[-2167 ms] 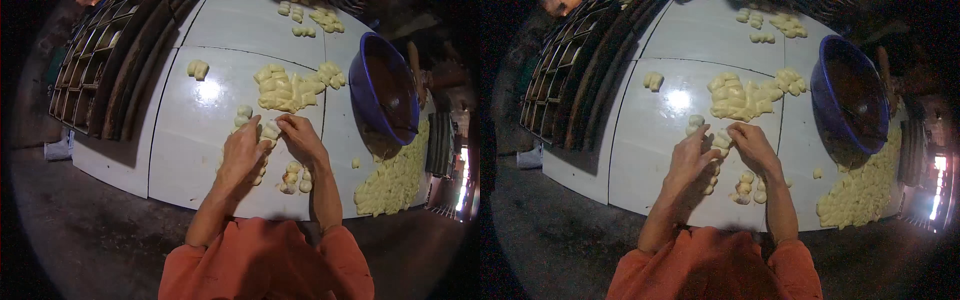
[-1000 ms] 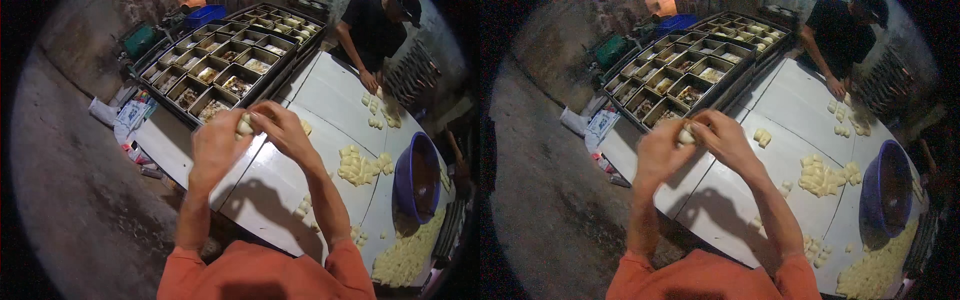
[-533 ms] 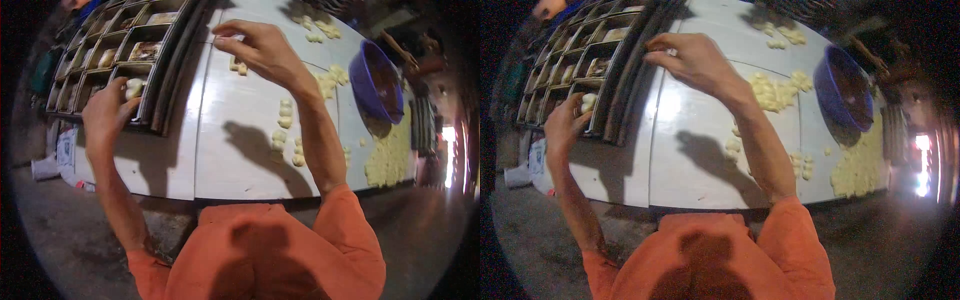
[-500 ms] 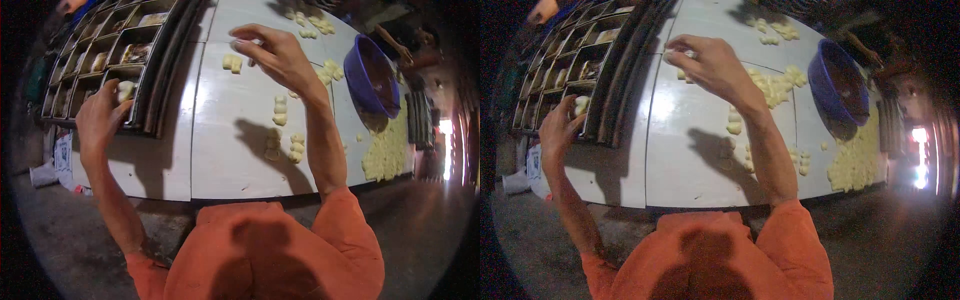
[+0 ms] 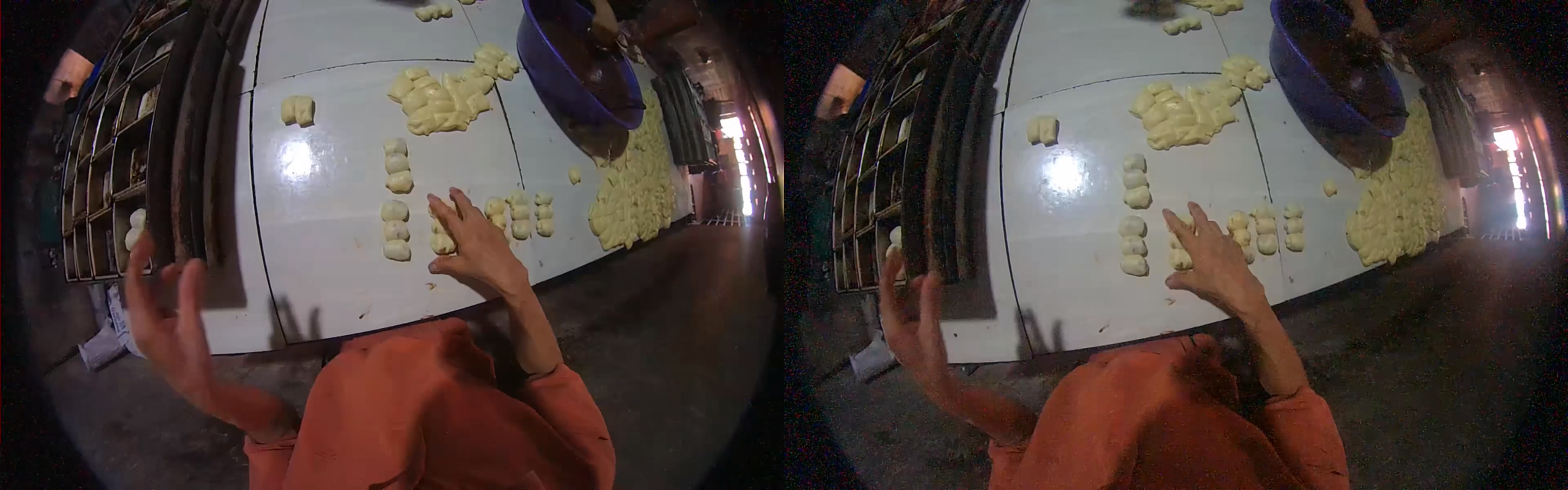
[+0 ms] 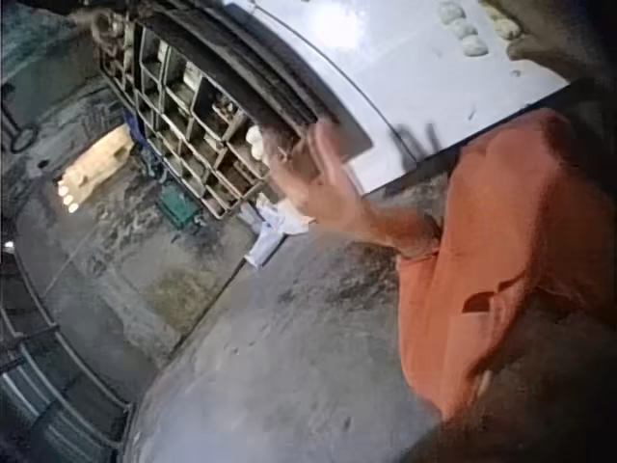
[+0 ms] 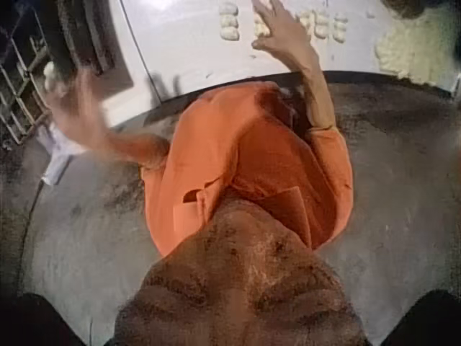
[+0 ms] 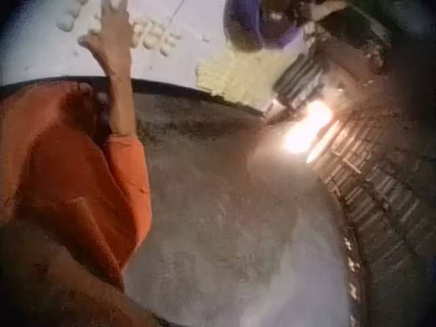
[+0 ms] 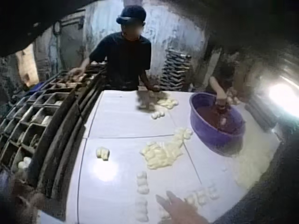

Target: The person prepares bread dough by hand, filling small pieces of dough with a dark mixture from a bowl and placing the shaped rolls into metal baking tins.

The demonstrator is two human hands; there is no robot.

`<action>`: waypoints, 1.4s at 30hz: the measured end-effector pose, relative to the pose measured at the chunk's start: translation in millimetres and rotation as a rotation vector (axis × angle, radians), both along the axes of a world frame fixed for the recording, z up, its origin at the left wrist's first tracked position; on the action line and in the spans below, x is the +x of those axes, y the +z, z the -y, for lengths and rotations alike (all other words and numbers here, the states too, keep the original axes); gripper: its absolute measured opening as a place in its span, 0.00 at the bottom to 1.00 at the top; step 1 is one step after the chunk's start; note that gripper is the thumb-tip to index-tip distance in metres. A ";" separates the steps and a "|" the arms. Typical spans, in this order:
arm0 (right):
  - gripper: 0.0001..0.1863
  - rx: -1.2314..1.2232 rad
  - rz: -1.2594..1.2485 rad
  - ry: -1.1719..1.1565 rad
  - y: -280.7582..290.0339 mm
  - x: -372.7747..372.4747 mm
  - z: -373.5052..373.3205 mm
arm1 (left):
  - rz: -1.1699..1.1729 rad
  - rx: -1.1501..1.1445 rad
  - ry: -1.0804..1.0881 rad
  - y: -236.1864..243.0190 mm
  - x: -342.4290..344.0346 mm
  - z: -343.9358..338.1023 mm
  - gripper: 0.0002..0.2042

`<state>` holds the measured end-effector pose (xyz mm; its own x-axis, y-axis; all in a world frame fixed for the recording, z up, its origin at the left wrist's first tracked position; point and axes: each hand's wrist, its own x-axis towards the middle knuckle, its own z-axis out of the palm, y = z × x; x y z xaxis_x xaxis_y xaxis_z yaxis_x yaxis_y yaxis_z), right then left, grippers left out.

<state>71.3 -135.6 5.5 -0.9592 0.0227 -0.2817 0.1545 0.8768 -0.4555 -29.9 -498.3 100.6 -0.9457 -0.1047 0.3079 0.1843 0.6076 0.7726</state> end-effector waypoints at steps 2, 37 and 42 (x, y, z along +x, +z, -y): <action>0.51 -0.009 -0.029 0.027 -6.9 -3.3 -3.9 | -0.073 -0.427 -0.387 -18.3 3.2 -54.4 0.34; 0.24 -0.966 0.107 0.104 42.3 -100.8 111.1 | 0.486 0.005 -0.911 22.2 -25.6 56.6 0.38; 0.23 -0.845 -0.184 0.489 120.7 -165.4 233.9 | 0.152 -0.179 -0.612 59.0 -57.5 184.7 0.38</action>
